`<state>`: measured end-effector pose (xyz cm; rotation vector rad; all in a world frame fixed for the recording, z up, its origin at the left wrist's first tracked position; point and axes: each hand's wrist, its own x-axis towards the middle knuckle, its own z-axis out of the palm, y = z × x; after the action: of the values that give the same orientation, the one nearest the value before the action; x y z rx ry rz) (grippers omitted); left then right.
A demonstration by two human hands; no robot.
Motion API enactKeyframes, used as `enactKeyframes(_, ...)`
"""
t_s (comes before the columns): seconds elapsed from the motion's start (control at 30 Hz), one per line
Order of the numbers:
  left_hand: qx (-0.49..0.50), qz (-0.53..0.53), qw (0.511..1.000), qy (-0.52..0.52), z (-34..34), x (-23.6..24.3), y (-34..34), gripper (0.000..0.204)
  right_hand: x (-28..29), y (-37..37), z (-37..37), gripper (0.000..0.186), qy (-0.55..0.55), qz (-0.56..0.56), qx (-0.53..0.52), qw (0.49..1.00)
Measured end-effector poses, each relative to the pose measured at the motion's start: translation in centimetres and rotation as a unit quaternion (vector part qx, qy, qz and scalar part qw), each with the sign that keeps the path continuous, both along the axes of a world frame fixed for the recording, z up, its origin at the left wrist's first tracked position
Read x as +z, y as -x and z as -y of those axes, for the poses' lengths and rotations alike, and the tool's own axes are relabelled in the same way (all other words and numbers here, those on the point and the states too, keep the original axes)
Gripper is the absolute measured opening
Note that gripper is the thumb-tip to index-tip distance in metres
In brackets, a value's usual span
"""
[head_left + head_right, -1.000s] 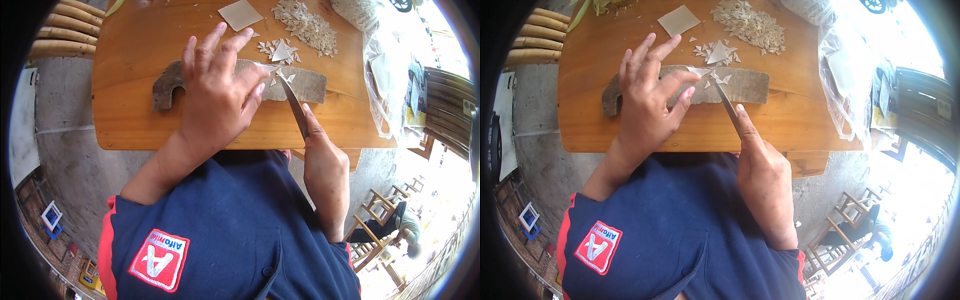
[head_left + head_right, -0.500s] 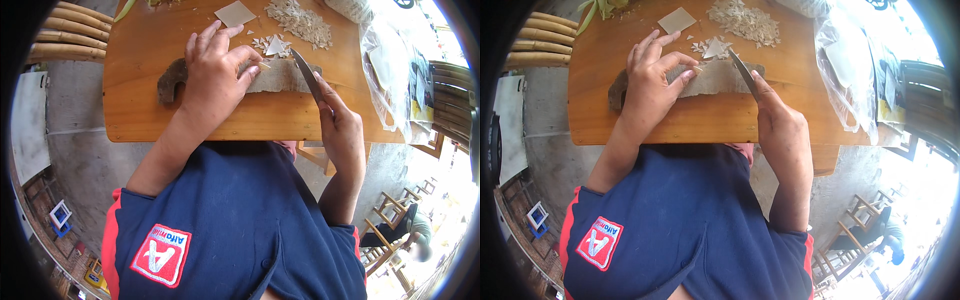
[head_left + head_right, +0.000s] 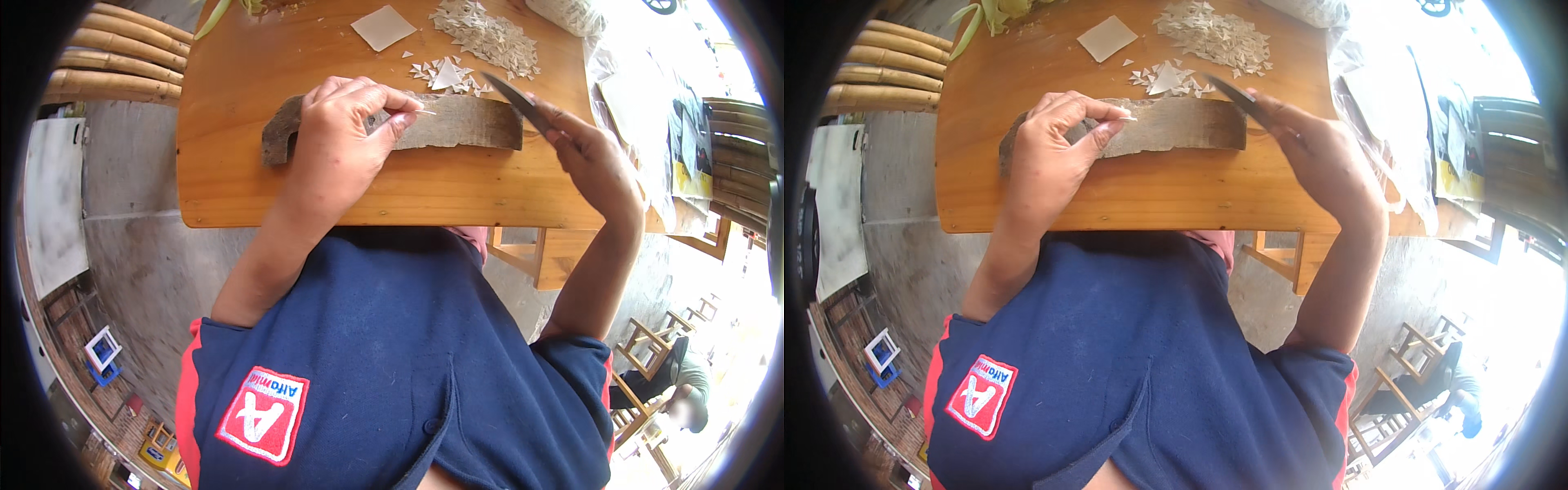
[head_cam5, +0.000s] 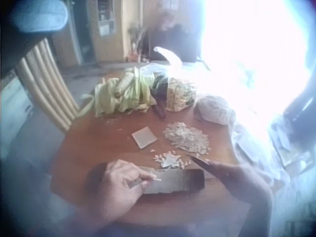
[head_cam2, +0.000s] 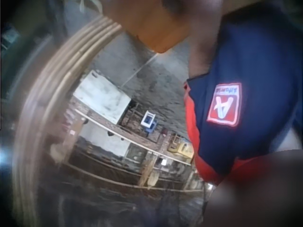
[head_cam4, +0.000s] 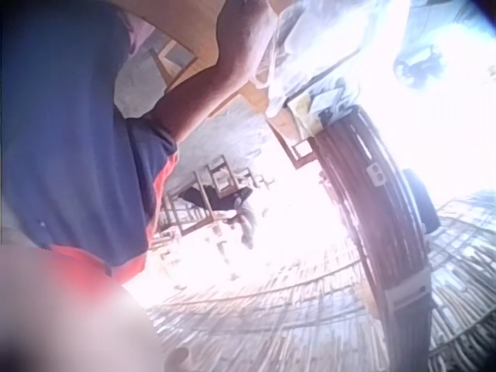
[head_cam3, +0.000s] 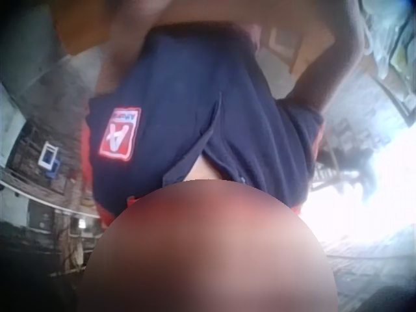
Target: The person uses a knife to cut small triangular pieces from a flat sheet of material on a wooden table. They repeatedly slice the material and occasionally adjust the pieces with their left hand. The cut pieces accumulate on the table.
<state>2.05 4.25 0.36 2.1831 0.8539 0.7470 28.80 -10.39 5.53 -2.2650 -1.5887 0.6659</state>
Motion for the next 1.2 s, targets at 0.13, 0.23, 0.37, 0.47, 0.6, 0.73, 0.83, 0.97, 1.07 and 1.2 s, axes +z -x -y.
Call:
enactKeyframes(0.13, 0.021, 0.002, 1.000, -0.019, 0.8, -0.2, -0.8, 0.009, -0.4, 0.5, -0.5, 0.041, -0.014, -0.031, -0.042, 0.999)
enactKeyframes(0.23, 0.017, -0.027, 0.998, -0.054, 1.6, -0.3, -1.6, 0.008, -0.8, 1.9, 0.8, 0.041, -0.026, -0.078, -0.046, 0.996)
enactKeyframes(0.37, 0.040, -0.061, 0.996, -0.059, 2.1, -0.1, -2.5, 0.014, -1.4, 3.6, 2.5, 0.041, -0.050, -0.150, -0.046, 0.986)
enactKeyframes(0.47, 0.031, -0.085, 0.994, -0.053, 1.9, 0.1, -2.7, 0.018, -1.4, 4.6, 3.4, 0.041, -0.057, -0.173, -0.052, 0.982)
enactKeyframes(0.6, -0.001, -0.076, 0.997, 0.025, 1.3, 0.2, -2.2, 0.020, -1.5, 5.3, 3.5, 0.040, -0.066, -0.178, -0.048, 0.981)
enactKeyframes(0.73, -0.011, -0.090, 0.994, 0.067, 1.0, 0.2, -2.3, 0.018, -1.6, 5.3, 3.0, 0.039, -0.026, -0.178, -0.083, 0.980)
enactKeyframes(0.83, -0.003, -0.118, 0.993, 0.023, 0.5, 0.3, -2.3, 0.019, -1.5, 5.7, 2.8, 0.038, -0.024, -0.181, -0.094, 0.979)
enactKeyframes(0.97, 0.021, -0.121, 0.991, -0.047, 0.2, 0.4, -1.6, 0.020, -1.6, 6.3, 2.8, 0.038, -0.076, -0.154, -0.066, 0.983)
enactKeyframes(1.07, 0.035, -0.100, 0.990, -0.093, 0.3, 0.2, -1.1, 0.019, -1.7, 6.4, 2.7, 0.040, -0.090, -0.149, -0.055, 0.983)
enactKeyframes(1.2, 0.039, -0.079, 0.976, -0.197, 1.0, 0.2, -0.5, 0.017, -1.8, 6.8, 2.0, 0.047, -0.097, -0.110, -0.033, 0.989)
